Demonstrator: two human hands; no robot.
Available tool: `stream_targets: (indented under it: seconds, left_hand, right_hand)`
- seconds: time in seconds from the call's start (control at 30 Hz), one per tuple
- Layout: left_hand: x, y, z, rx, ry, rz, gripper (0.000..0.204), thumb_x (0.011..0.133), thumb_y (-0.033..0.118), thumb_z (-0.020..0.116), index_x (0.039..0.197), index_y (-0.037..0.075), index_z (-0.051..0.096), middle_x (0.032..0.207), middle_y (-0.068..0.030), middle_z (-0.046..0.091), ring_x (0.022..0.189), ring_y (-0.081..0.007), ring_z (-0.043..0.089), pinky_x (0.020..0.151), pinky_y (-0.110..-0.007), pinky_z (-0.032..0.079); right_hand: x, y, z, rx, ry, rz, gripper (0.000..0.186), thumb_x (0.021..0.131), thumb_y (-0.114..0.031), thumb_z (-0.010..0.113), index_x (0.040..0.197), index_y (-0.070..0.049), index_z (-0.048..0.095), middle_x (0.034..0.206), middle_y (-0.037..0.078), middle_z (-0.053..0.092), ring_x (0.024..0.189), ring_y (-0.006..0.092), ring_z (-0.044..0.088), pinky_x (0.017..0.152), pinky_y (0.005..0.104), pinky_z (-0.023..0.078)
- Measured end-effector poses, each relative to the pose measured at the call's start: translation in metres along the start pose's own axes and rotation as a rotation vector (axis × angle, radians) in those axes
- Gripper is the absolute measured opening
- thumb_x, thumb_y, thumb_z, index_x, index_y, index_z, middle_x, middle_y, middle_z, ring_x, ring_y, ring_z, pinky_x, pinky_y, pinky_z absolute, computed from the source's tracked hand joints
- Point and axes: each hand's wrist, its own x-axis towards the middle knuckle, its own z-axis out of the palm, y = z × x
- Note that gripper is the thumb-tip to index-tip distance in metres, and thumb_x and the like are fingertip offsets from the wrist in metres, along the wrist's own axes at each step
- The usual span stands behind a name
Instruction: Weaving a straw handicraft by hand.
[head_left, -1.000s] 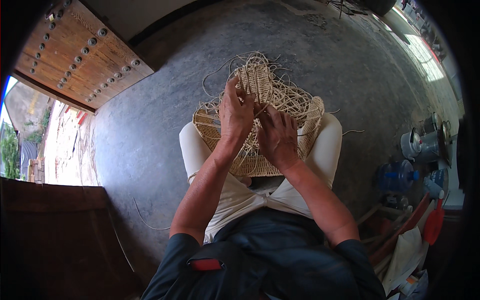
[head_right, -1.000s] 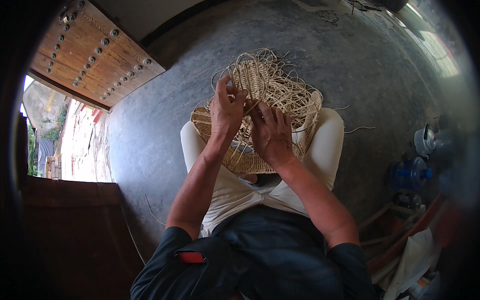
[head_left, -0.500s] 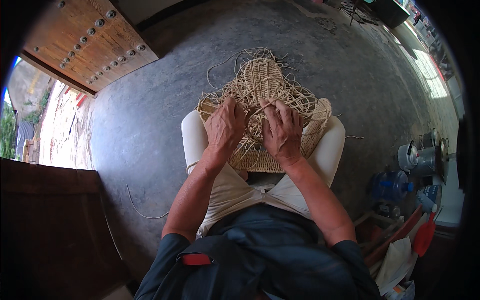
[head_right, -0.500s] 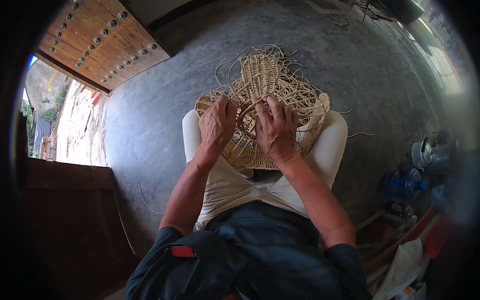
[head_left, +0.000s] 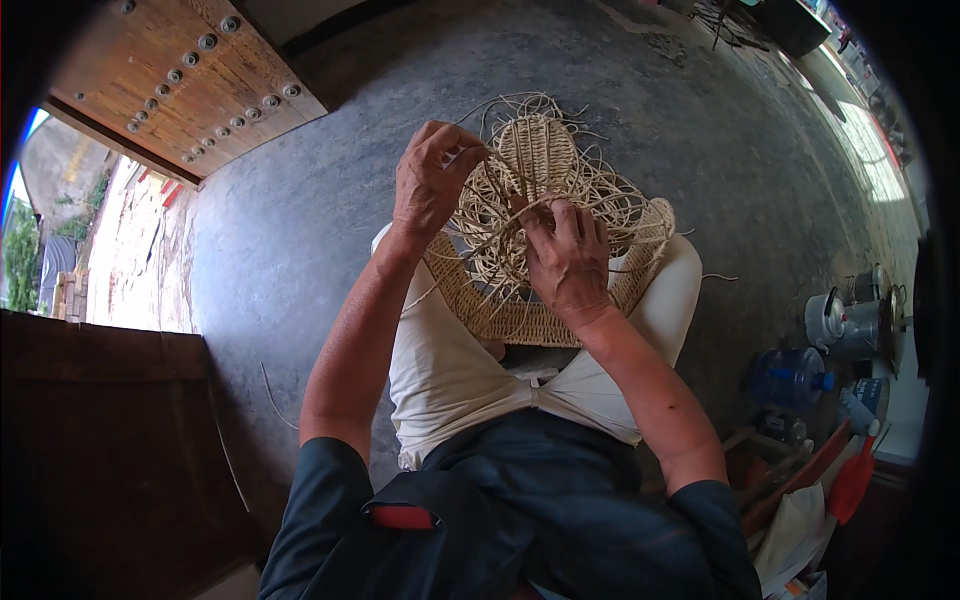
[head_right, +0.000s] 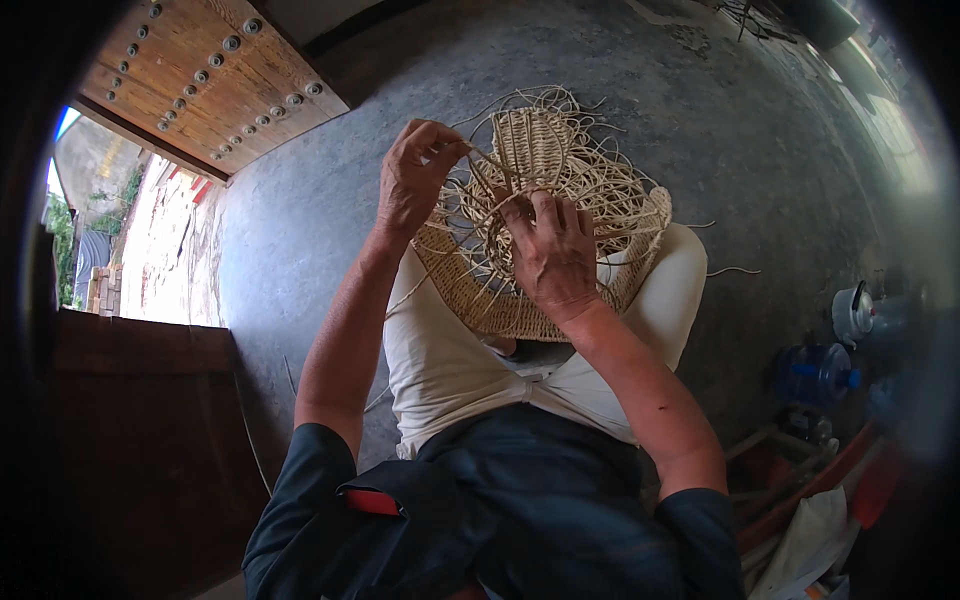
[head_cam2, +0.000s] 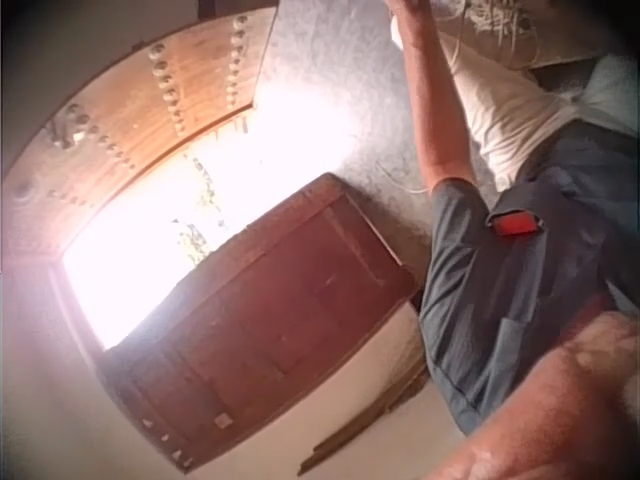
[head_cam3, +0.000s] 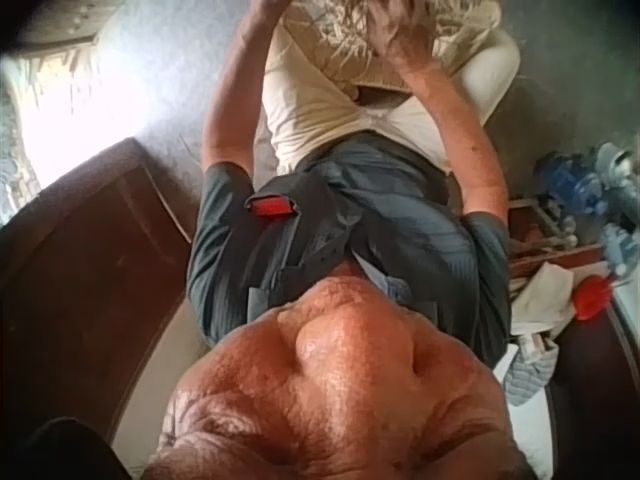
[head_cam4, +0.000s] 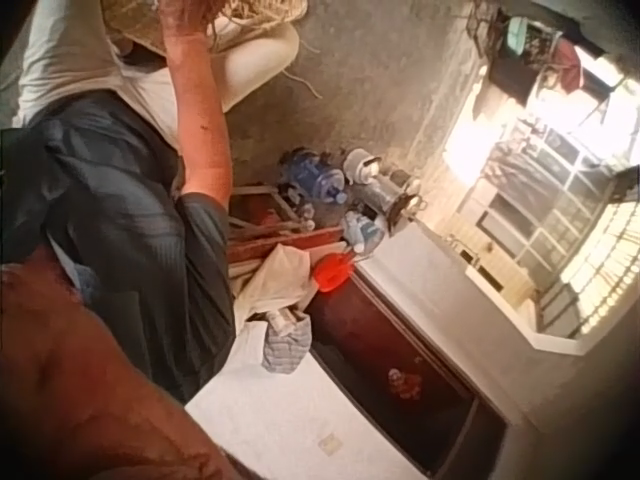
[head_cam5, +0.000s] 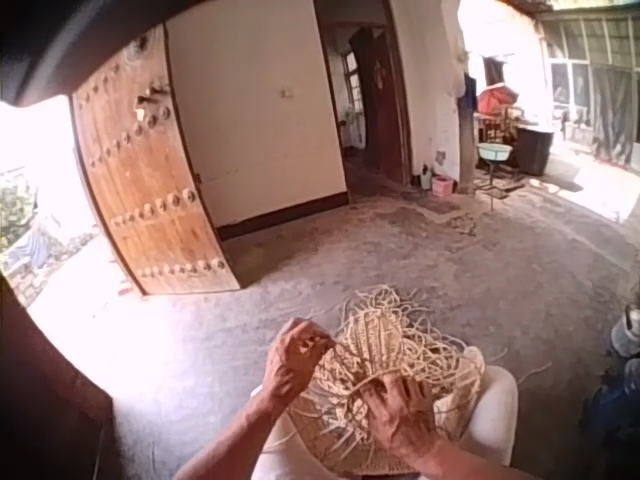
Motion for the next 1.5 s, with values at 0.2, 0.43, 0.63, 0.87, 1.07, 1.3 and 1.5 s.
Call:
stream_targets:
  seconds: [0.2, 0.43, 0.63, 0.87, 1.07, 1.3, 1.5]
  left_hand:
    - [0.005, -0.005, 0.015, -0.297, -0.161, -0.223, 0.035, 0.096, 0.013, 0.080, 0.126, 0.000, 0.067, 0.108, -0.0100, 0.080, 0.103, -0.0160, 0.074, 0.099, -0.034, 0.056]
    - [-0.013, -0.009, -0.015, -0.161, -0.178, -0.187, 0.042, 0.097, 0.014, 0.077, 0.138, 0.008, 0.069, 0.084, -0.0003, 0.068, 0.090, -0.0141, 0.067, 0.098, -0.038, 0.053]
    - [-0.070, -0.022, -0.030, 0.372, 0.062, 0.027, 0.039, 0.083, 0.005, 0.065, 0.120, 0.012, 0.072, 0.071, -0.0043, 0.053, 0.076, -0.0292, 0.060, 0.086, -0.043, 0.053]
    - [-0.154, -0.185, -0.224, 0.334, 0.233, -0.641, 0.044, 0.082, 0.011, 0.076, 0.126, 0.009, 0.072, 0.081, -0.0050, 0.066, 0.071, -0.0171, 0.061, 0.067, -0.036, 0.051]
    - [-0.277, -0.210, -0.481, 0.144, 0.491, -1.180, 0.049, 0.089, 0.041, 0.089, 0.125, 0.012, 0.074, 0.083, 0.0055, 0.065, 0.072, -0.0083, 0.058, 0.063, -0.029, 0.047]
    - [-0.301, -0.223, -0.556, 1.060, 0.445, -1.458, 0.057, 0.071, 0.033, 0.096, 0.116, 0.006, 0.075, 0.115, -0.0172, 0.079, 0.100, -0.0322, 0.075, 0.090, -0.046, 0.059]
    - [-0.135, -0.110, -0.201, 0.464, -0.094, -0.341, 0.029, 0.097, 0.018, 0.079, 0.125, 0.009, 0.075, 0.126, -0.0118, 0.075, 0.124, -0.0330, 0.068, 0.106, -0.044, 0.052]
  right_hand:
    - [0.002, -0.002, 0.005, 0.026, -0.008, 0.061, 0.045, 0.087, -0.012, 0.076, 0.131, -0.018, 0.072, 0.126, 0.008, 0.059, 0.115, 0.0297, 0.062, 0.096, 0.0476, 0.048]
    - [0.008, -0.006, 0.005, 0.025, 0.062, 0.058, 0.041, 0.089, -0.012, 0.075, 0.129, -0.018, 0.073, 0.118, 0.006, 0.059, 0.108, 0.0285, 0.063, 0.093, 0.0469, 0.049]
    - [0.017, -0.014, 0.010, 0.082, 0.154, 0.053, 0.026, 0.089, -0.015, 0.076, 0.115, -0.019, 0.076, 0.113, 0.005, 0.060, 0.103, 0.0265, 0.062, 0.090, 0.0452, 0.048]
    - [0.024, -0.008, 0.019, 0.088, 0.211, 0.073, 0.012, 0.089, -0.020, 0.079, 0.097, -0.018, 0.072, 0.106, 0.001, 0.061, 0.097, 0.0245, 0.060, 0.087, 0.0437, 0.047]
    - [0.020, -0.013, 0.021, 0.087, 0.209, 0.087, 0.021, 0.085, -0.019, 0.081, 0.105, -0.020, 0.075, 0.105, 0.000, 0.062, 0.098, 0.0244, 0.060, 0.088, 0.0432, 0.048]
    - [0.020, -0.011, 0.020, 0.182, 0.164, 0.145, 0.031, 0.081, -0.018, 0.083, 0.111, -0.021, 0.077, 0.105, 0.000, 0.063, 0.101, 0.0250, 0.060, 0.092, 0.0442, 0.047]
    - [0.021, -0.011, 0.022, 0.120, 0.145, 0.139, 0.031, 0.080, -0.016, 0.082, 0.111, -0.021, 0.078, 0.105, 0.001, 0.064, 0.101, 0.0256, 0.061, 0.092, 0.0440, 0.048]
